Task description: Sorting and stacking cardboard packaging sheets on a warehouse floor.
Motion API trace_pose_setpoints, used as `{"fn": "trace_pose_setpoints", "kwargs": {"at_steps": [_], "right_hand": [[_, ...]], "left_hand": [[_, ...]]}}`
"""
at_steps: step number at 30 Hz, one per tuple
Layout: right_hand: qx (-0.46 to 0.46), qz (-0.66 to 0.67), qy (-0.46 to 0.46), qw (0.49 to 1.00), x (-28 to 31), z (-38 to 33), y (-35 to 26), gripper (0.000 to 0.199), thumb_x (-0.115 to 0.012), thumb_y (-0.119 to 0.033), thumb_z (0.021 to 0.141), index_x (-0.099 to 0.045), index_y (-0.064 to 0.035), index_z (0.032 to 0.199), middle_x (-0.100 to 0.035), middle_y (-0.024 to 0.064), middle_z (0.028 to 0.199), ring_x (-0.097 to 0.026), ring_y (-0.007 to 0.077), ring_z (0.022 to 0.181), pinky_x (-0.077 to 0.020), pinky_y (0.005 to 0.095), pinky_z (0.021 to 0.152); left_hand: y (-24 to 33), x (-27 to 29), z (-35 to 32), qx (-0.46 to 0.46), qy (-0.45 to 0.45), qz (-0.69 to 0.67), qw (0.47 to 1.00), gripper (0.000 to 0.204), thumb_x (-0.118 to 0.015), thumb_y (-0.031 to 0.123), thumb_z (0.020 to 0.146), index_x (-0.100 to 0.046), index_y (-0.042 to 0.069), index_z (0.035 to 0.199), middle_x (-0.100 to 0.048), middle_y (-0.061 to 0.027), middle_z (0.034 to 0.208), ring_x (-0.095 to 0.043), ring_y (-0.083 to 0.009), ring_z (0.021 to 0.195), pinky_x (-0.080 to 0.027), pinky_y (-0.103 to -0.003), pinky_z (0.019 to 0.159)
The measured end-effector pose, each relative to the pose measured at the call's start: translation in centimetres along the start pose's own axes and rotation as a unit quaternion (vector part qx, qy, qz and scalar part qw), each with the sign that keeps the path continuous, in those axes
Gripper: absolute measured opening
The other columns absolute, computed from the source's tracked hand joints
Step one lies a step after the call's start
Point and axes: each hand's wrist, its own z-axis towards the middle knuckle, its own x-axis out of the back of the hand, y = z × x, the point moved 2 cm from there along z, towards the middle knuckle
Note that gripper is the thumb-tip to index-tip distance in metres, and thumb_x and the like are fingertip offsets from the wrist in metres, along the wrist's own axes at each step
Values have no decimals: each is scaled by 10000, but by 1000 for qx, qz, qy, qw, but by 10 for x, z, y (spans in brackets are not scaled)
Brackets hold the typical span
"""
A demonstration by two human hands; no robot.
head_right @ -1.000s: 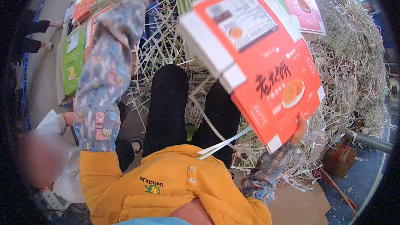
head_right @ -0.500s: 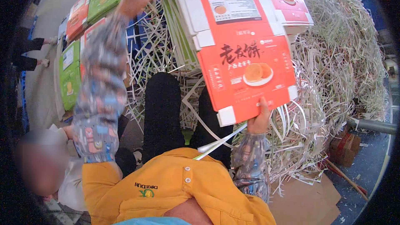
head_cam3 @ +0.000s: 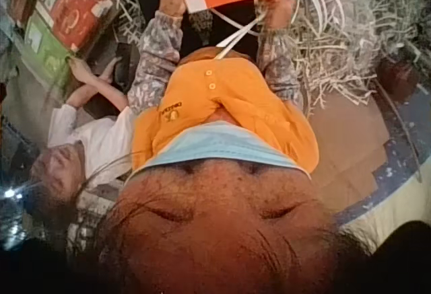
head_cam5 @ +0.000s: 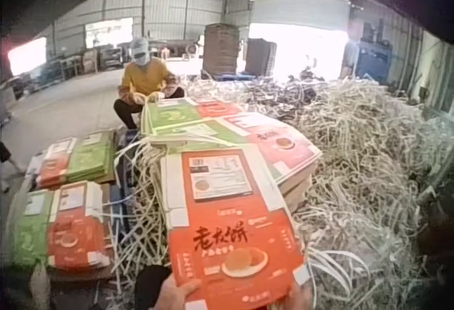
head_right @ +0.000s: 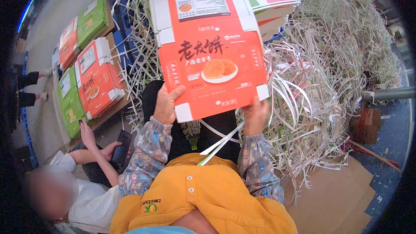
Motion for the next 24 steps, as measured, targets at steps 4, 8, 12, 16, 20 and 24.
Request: {"fn": "trace_pose_setpoints", "kwargs": {"at_steps": [4, 8, 12, 16, 20, 24], "right_hand": [[246, -229, 115, 935, 39, 33, -28, 348, -453, -195, 856, -407, -6, 1143, -505, 60, 1050, -506, 169, 920, -384, 279, 822], [188, -262, -72, 944, 15, 67, -38, 351, -440, -189, 874, -400, 11, 1160, -507, 50, 1010, -490, 123, 870, -387, 228, 760], [135, -296, -205, 923, -7, 65, -35, 323, -427, -189, 878, -432, 21, 1124, -528, 73, 1004, -498, 126, 891, -390, 246, 775], [237, -358, -198, 881, -18, 48, -37, 317, -444, -189, 866, -439, 11, 1112, -546, 119, 971, -502, 127, 892, -397, 266, 771], [186, -427, -238, 852, -19, 54, -51, 342, -473, -175, 851, -424, 26, 1123, -543, 82, 960, -513, 135, 816, -413, 261, 727], [313, -339, -80, 883, -31, 105, -55, 391, -517, -206, 830, -418, 45, 1114, -524, 62, 883, -489, 113, 754, -408, 233, 677]], "left_hand": [[14, 13, -4, -3, -1, 14, 1000, 330, -527, -41, 761, -428, -7, 1074, -546, -113, 1036, -568, -180, 883, -480, -301, 767], [22, 16, -4, 8, -22, 33, 999, 348, -531, -32, 760, -407, -8, 1084, -537, -114, 1050, -567, -185, 890, -478, -304, 770], [26, 12, -3, 25, -28, 31, 999, 352, -548, -12, 762, -406, -11, 1083, -538, -114, 1043, -565, -183, 888, -479, -300, 764], [33, 24, -2, 42, 0, 92, 995, 371, -583, 16, 753, -417, -11, 1084, -550, -109, 1020, -562, -180, 887, -477, -308, 767], [42, 34, -13, 41, -15, 93, 995, 365, -586, 16, 753, -425, -17, 1079, -552, -107, 1024, -562, -184, 890, -471, -317, 776], [38, 38, -23, 66, -29, 70, 995, 394, -591, 24, 753, -417, -3, 1105, -544, -106, 1043, -553, -197, 913, -464, -333, 789]]}}
